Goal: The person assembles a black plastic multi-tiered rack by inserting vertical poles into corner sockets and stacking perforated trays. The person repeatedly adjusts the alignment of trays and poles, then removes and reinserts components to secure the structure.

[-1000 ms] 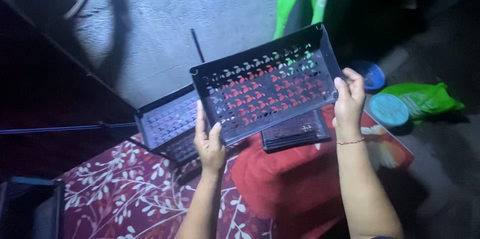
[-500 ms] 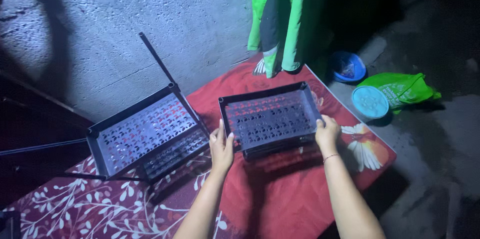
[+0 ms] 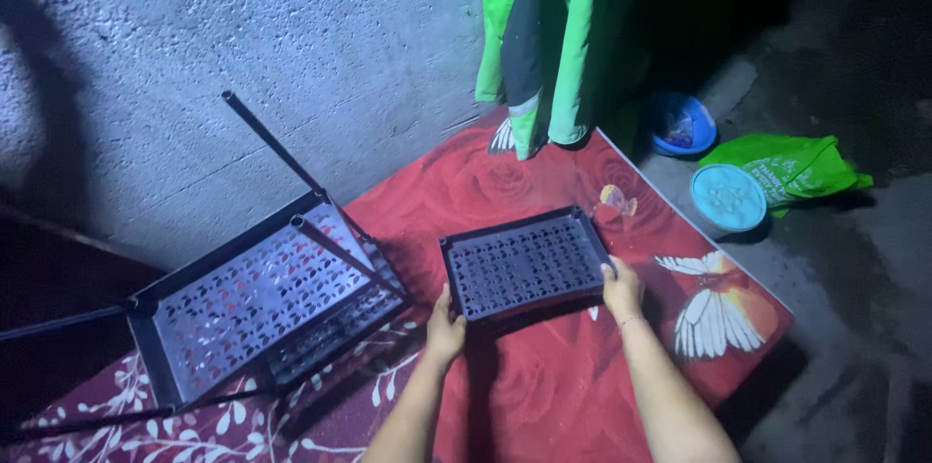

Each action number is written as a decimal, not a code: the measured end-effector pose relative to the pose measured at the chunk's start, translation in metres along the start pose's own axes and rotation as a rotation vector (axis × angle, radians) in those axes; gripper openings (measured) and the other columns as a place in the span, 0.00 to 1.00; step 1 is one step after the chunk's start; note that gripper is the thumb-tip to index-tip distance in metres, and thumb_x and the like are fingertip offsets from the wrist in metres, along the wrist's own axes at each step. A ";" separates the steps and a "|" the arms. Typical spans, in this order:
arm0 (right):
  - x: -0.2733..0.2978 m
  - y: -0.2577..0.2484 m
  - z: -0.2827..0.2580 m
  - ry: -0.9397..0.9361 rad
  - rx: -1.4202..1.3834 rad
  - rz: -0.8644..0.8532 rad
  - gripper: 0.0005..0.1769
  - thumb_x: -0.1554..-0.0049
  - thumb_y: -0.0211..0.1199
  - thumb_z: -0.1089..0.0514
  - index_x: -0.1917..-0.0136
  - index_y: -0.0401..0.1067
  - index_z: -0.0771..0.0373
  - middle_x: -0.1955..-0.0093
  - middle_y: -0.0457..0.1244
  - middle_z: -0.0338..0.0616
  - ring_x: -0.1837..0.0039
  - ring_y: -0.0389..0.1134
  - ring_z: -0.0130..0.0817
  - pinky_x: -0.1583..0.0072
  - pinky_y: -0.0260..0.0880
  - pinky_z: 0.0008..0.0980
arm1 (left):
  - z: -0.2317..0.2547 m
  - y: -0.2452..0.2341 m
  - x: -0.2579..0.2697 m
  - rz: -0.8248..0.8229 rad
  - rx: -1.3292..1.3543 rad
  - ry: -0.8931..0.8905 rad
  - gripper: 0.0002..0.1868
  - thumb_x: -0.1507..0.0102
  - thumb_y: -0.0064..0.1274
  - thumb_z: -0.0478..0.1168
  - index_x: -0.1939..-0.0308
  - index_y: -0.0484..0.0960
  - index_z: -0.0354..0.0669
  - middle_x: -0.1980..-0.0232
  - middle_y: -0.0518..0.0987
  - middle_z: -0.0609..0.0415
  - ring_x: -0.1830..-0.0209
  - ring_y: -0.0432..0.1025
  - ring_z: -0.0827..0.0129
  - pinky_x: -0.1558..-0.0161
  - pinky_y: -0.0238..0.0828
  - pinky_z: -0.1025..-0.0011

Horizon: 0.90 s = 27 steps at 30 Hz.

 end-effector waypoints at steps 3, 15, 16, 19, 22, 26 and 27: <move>0.002 0.009 0.006 0.093 0.057 -0.067 0.21 0.39 0.61 0.51 0.34 0.74 0.55 0.44 0.69 0.59 0.40 0.70 0.58 0.39 0.68 0.49 | -0.004 0.006 -0.002 -0.019 0.044 -0.087 0.44 0.43 0.50 0.25 0.22 0.55 0.43 0.25 0.67 0.44 0.28 0.67 0.59 0.31 0.63 0.68; 0.004 0.030 0.010 0.147 0.264 -0.137 0.34 0.43 0.67 0.49 0.28 0.66 0.65 0.44 0.68 0.67 0.40 0.69 0.64 0.37 0.67 0.53 | -0.014 0.026 -0.001 -0.076 0.051 -0.083 0.45 0.42 0.55 0.29 0.22 0.52 0.38 0.22 0.60 0.41 0.21 0.56 0.56 0.25 0.53 0.66; 0.004 0.032 0.009 0.140 0.255 -0.115 0.36 0.44 0.68 0.49 0.28 0.64 0.66 0.41 0.67 0.68 0.38 0.68 0.64 0.36 0.66 0.52 | -0.015 0.023 0.000 -0.087 0.023 -0.079 0.45 0.42 0.56 0.29 0.23 0.52 0.38 0.22 0.59 0.40 0.21 0.55 0.56 0.25 0.52 0.65; 0.009 0.037 0.003 0.085 0.257 -0.029 0.42 0.47 0.70 0.49 0.26 0.60 0.70 0.35 0.63 0.70 0.32 0.63 0.65 0.31 0.62 0.53 | -0.003 0.011 0.013 -0.074 0.112 -0.019 0.45 0.44 0.55 0.30 0.23 0.54 0.39 0.23 0.61 0.40 0.21 0.57 0.56 0.25 0.53 0.65; 0.017 0.041 -0.002 0.028 0.289 0.064 0.46 0.49 0.72 0.51 0.24 0.58 0.71 0.31 0.59 0.69 0.28 0.58 0.65 0.30 0.56 0.55 | 0.030 -0.019 0.031 -0.087 -0.063 0.066 0.43 0.42 0.59 0.35 0.25 0.56 0.35 0.25 0.63 0.36 0.23 0.57 0.49 0.26 0.52 0.61; 0.029 0.051 -0.048 -0.169 0.191 0.121 0.44 0.48 0.72 0.52 0.25 0.58 0.71 0.31 0.59 0.66 0.29 0.58 0.63 0.29 0.56 0.53 | 0.095 -0.083 0.068 -0.139 -0.073 0.200 0.24 0.37 0.56 0.36 0.37 0.76 0.38 0.38 0.78 0.41 0.36 0.72 0.51 0.36 0.67 0.62; 0.033 0.049 -0.070 -0.287 0.143 0.147 0.43 0.47 0.71 0.52 0.26 0.59 0.72 0.32 0.59 0.66 0.30 0.59 0.63 0.28 0.57 0.52 | 0.113 -0.102 0.078 -0.105 -0.061 0.262 0.19 0.36 0.54 0.36 0.41 0.80 0.39 0.43 0.82 0.44 0.41 0.76 0.53 0.39 0.71 0.63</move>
Point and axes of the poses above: each hand's wrist, its own x-axis away from the middle knuckle, its own y-axis out of the palm, z = x × y, the point moved 4 cm from there along -x, towards the middle knuckle
